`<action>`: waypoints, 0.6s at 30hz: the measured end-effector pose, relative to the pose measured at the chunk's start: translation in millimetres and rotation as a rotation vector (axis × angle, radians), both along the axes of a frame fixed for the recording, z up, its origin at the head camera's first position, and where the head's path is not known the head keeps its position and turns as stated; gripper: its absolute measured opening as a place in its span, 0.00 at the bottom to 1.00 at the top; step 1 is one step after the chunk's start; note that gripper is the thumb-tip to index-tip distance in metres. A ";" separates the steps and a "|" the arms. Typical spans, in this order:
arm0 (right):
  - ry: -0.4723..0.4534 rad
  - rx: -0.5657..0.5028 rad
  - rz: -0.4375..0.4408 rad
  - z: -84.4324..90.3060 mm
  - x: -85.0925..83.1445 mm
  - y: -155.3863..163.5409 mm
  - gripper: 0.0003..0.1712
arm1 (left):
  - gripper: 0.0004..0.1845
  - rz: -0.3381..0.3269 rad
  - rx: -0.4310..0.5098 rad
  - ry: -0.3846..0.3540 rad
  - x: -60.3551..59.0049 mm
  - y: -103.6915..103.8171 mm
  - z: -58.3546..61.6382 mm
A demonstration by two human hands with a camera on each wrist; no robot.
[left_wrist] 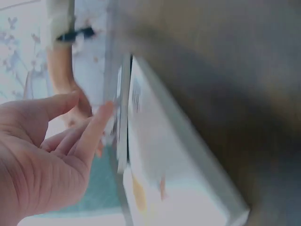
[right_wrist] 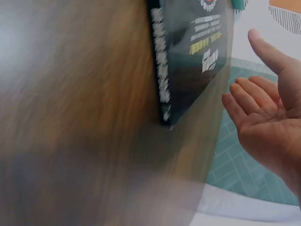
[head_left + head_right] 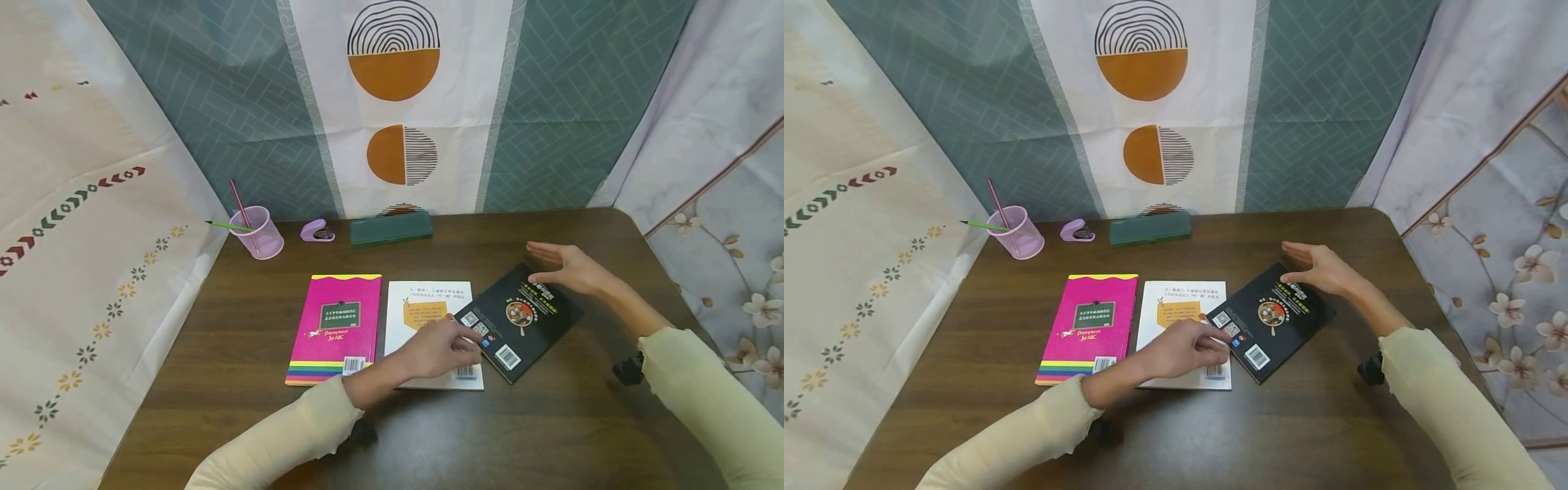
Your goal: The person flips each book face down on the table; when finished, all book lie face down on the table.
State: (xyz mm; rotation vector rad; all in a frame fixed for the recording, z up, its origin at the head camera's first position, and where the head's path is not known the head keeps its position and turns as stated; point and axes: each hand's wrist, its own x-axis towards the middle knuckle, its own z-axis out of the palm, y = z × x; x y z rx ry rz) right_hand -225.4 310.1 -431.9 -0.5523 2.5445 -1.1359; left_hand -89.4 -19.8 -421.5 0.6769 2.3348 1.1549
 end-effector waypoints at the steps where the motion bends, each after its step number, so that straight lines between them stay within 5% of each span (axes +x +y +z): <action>1: -0.001 0.011 0.014 -0.3 2.8 2.7 0.53 | 0.20 0.013 -0.010 0.049 -3.6 -3.3 1.7; 4: -0.007 0.028 0.050 -1.6 12.0 10.6 0.61 | 0.24 0.075 -0.059 0.179 -15.1 -12.1 5.3; 7: -0.022 0.021 0.070 -3.6 22.1 16.9 0.67 | 0.38 0.105 -0.143 0.247 -25.7 -18.5 5.9; 12: -0.054 0.016 0.087 -7.0 39.4 25.2 0.72 | 0.63 0.016 -0.205 0.212 -37.3 -21.7 -2.7; 18: -0.018 0.063 0.095 -8.6 53.9 31.5 0.73 | 0.72 -0.078 -0.136 0.171 -44.6 -19.0 -16.8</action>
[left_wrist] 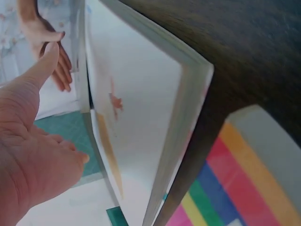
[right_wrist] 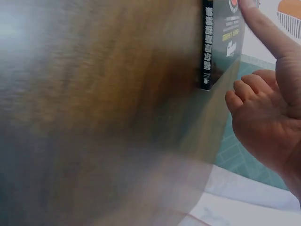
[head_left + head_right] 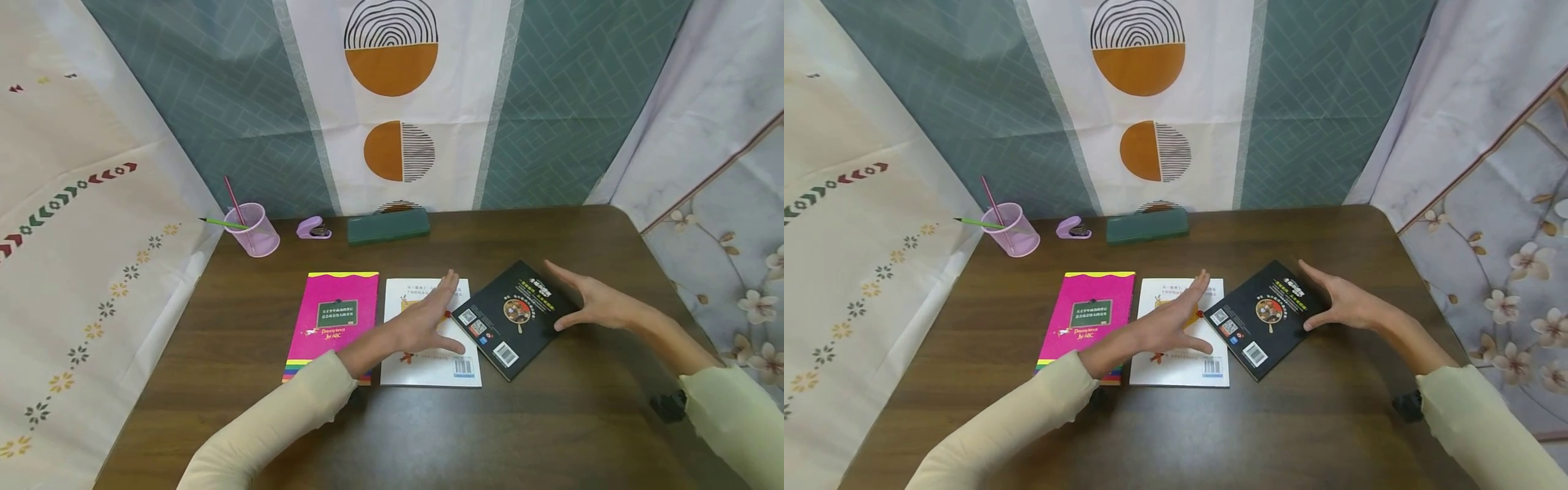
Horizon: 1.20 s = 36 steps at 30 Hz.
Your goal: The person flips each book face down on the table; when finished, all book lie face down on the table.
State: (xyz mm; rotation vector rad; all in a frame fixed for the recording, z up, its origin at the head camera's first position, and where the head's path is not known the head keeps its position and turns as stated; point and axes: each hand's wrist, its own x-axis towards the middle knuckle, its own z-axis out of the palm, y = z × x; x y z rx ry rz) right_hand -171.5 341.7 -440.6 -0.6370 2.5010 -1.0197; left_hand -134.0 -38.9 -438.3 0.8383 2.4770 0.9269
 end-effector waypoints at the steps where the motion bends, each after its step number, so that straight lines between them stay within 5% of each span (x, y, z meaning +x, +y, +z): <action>1: 0.017 0.017 -0.004 -0.6 1.6 1.1 0.72 | 0.72 -0.016 0.001 0.001 -0.8 1.1 -1.4; 8: 0.119 0.069 -0.038 -6.1 9.6 3.9 0.63 | 0.66 -0.104 -0.073 0.026 -5.3 9.1 -9.2; 17: 0.142 0.029 -0.062 -13.0 14.9 4.6 0.55 | 0.49 -0.183 -0.184 0.135 -8.1 14.3 -14.1; 36: 0.102 0.027 -0.070 -16.5 19.5 11.8 0.53 | 0.39 -0.202 -0.270 0.244 -6.1 16.3 -18.7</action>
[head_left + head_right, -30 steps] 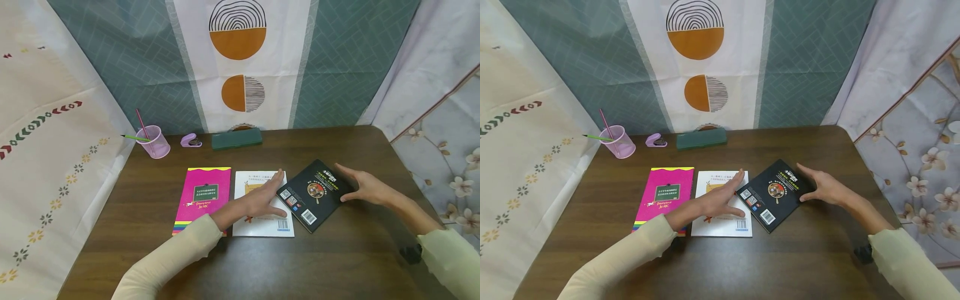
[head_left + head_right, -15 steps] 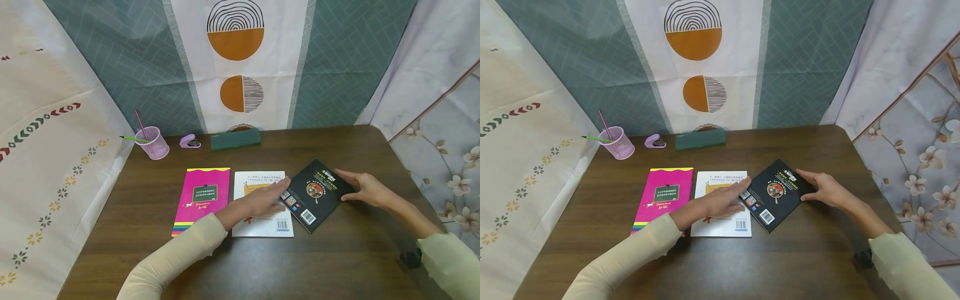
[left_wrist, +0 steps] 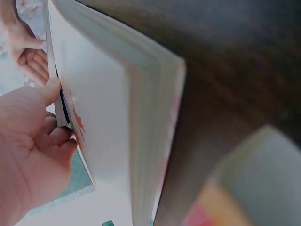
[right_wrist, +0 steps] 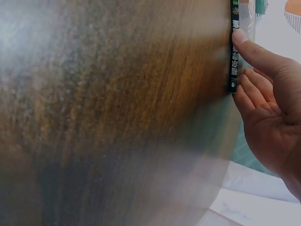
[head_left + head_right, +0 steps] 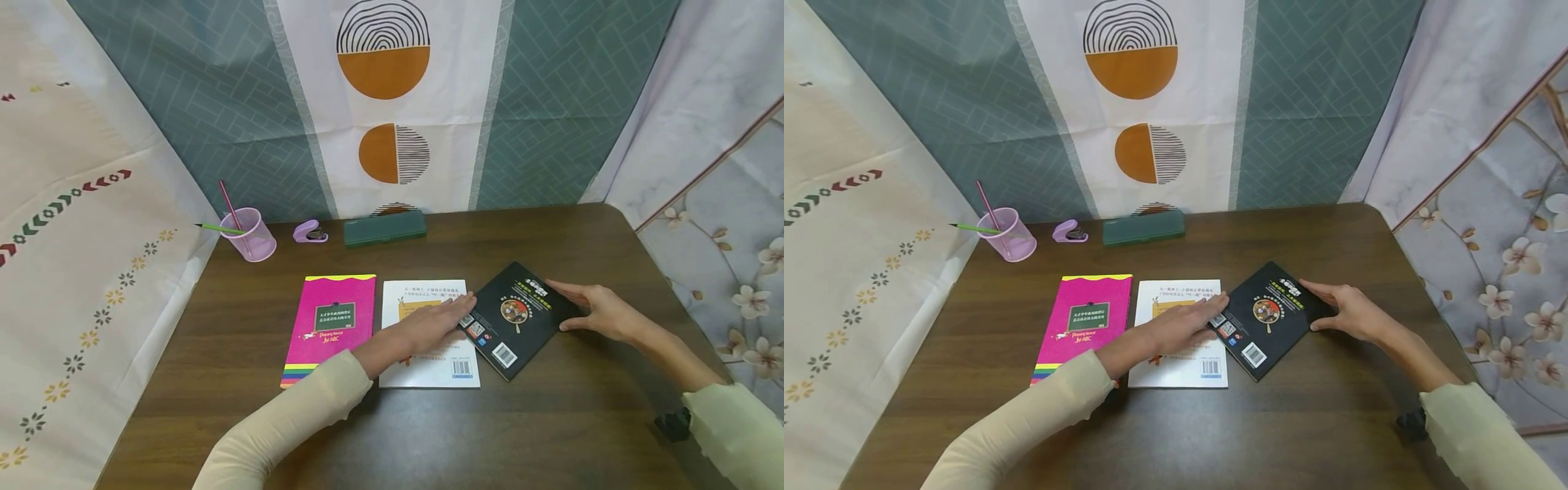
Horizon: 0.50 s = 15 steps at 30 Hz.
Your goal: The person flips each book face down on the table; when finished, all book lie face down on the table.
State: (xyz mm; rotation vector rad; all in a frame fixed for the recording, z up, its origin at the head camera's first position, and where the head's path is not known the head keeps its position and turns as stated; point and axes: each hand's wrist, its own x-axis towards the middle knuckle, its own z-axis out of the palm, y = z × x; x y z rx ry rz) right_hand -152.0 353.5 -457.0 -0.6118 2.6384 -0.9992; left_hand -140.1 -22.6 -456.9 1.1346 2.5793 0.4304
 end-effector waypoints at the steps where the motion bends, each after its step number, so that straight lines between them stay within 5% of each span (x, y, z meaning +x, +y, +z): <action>1: 0.001 0.001 -0.003 0.1 0.1 -0.4 0.53 | 0.38 -0.004 -0.008 0.012 0.7 0.2 0.3; 15: 0.069 0.047 -0.004 2.8 -4.1 -2.4 0.46 | 0.29 -0.073 -0.114 0.195 14.8 7.6 4.1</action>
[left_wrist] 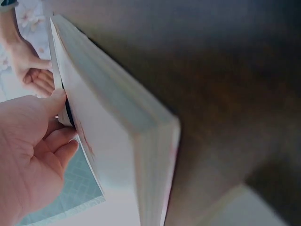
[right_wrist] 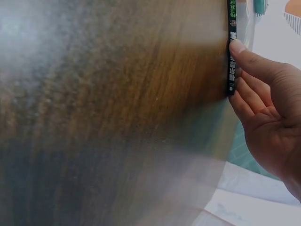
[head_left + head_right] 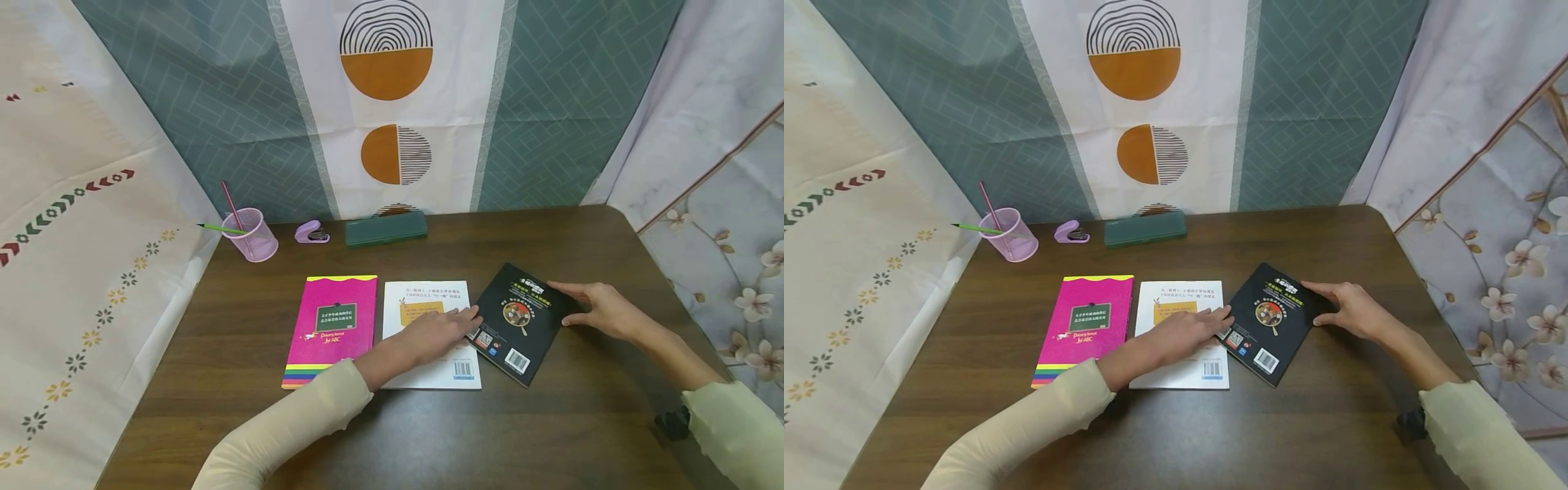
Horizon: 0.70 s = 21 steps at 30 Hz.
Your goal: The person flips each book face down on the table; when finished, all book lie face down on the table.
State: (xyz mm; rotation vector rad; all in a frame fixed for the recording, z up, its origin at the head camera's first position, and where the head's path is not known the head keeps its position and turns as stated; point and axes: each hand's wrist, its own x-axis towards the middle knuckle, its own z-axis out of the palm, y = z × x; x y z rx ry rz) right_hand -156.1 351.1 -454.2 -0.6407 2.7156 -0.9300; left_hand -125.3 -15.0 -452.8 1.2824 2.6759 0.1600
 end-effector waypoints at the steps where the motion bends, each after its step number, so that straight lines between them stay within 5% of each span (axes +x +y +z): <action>1: 0.004 -0.001 0.001 0.1 -0.9 0.3 0.46 | 0.29 -0.003 0.002 0.004 1.3 0.4 0.0; 9: 0.029 0.043 -0.003 1.3 -10.2 -0.9 0.43 | 0.27 -0.011 0.045 0.048 12.6 1.8 -1.4; 16: 0.025 0.045 -0.018 1.8 -18.1 -3.0 0.41 | 0.23 -0.064 0.014 0.172 25.5 8.3 -1.3; 21: 0.021 0.038 -0.025 3.2 -22.9 -3.9 0.39 | 0.22 -0.059 0.015 0.177 34.2 12.7 -2.0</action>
